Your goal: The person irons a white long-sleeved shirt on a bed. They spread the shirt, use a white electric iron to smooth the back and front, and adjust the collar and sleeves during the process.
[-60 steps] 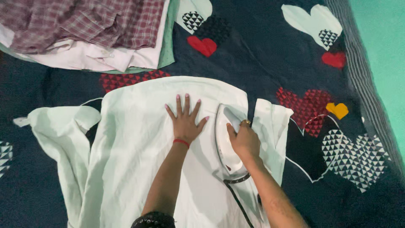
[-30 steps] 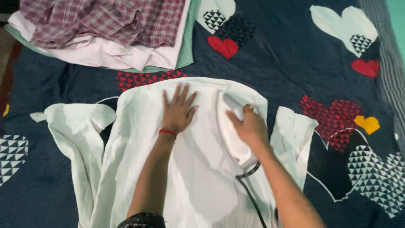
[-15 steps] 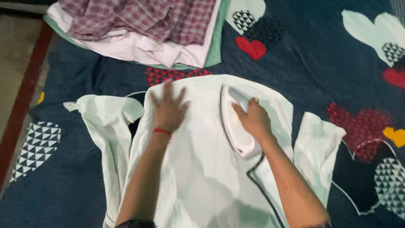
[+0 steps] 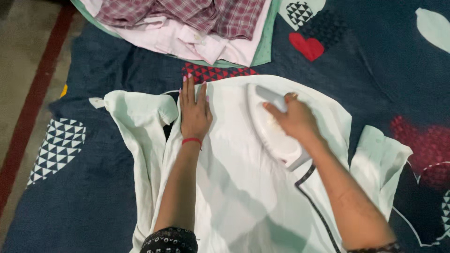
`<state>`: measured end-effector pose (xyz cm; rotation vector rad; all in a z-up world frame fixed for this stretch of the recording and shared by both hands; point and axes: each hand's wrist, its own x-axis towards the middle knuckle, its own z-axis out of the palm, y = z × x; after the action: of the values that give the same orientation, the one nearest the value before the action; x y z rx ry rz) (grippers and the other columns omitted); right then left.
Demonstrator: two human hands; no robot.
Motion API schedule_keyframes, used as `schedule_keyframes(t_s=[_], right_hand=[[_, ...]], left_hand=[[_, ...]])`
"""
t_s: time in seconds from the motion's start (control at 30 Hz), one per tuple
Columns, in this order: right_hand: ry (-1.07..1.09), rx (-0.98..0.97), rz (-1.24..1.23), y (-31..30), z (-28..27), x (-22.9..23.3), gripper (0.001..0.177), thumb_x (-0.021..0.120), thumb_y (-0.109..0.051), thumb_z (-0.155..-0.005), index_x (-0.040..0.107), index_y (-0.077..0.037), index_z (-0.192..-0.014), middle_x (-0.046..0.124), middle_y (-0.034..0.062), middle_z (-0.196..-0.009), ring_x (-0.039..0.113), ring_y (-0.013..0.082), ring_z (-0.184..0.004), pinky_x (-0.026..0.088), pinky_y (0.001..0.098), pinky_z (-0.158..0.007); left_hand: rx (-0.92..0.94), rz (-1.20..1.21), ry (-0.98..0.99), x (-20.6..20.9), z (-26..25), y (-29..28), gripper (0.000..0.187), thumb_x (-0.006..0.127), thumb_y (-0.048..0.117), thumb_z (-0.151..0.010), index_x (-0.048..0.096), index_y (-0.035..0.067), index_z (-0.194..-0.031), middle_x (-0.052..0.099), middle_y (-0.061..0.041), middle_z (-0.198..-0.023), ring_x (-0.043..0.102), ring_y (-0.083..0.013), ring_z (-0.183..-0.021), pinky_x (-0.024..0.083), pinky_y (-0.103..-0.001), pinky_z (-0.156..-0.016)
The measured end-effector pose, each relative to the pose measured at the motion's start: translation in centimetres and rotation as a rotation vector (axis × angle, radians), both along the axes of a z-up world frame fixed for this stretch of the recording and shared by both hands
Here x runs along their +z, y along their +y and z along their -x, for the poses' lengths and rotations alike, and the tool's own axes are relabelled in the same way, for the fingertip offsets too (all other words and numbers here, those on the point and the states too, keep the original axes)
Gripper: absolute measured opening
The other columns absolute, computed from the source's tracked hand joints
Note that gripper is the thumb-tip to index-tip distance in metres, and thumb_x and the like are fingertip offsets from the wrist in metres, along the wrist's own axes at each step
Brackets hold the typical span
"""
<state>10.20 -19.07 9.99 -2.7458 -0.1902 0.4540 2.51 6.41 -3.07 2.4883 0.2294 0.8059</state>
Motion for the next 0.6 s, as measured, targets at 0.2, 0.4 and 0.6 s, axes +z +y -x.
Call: schedule_keyframes(t_s=[0.2,0.4,0.6], right_hand=[[-0.11,0.024,-0.018,4.4,1.4,-2.9,0.071,0.059,-0.06,-0.095,0.06,0.006,-0.119,0.07,0.0318,-0.101,0.069,0.0481,-0.098,0.054,0.0545,-0.084],[0.104,-0.054,-0.067,7.5,0.2,0.8,0.07,0.058,-0.06,-0.091,0.058,0.006,-0.116,0.074,0.0294,-0.089,0.078,0.0462,-0.082,0.061,0.0521,-0.078],[-0.122,0.119,-0.092,7.4,5.2,-3.0,0.069,0.064,-0.061,-0.091,0.063,0.005,-0.11,0.071,0.0302,-0.09,0.071,0.0483,-0.087,0.056,0.055,-0.077]], left_hand=[[0.03,-0.03,0.028,-1.6,-0.7,0.2,0.044,0.06,0.002,-0.092,0.061,0.004,-0.135,0.039,-0.021,-0.159,0.035,-0.0403,-0.151,0.031,-0.054,-0.123],[-0.051,0.15,-0.072,-1.1,0.0,3.2,0.054,0.068,0.002,-0.088,0.059,-0.003,-0.14,0.051,-0.025,-0.148,0.052,-0.0433,-0.129,0.042,-0.046,-0.111],[-0.046,0.401,-0.066,-5.1,-0.2,8.9,0.034,0.086,0.022,-0.086,0.066,0.001,-0.104,0.053,-0.015,-0.096,0.052,-0.0305,-0.085,0.045,-0.042,-0.076]])
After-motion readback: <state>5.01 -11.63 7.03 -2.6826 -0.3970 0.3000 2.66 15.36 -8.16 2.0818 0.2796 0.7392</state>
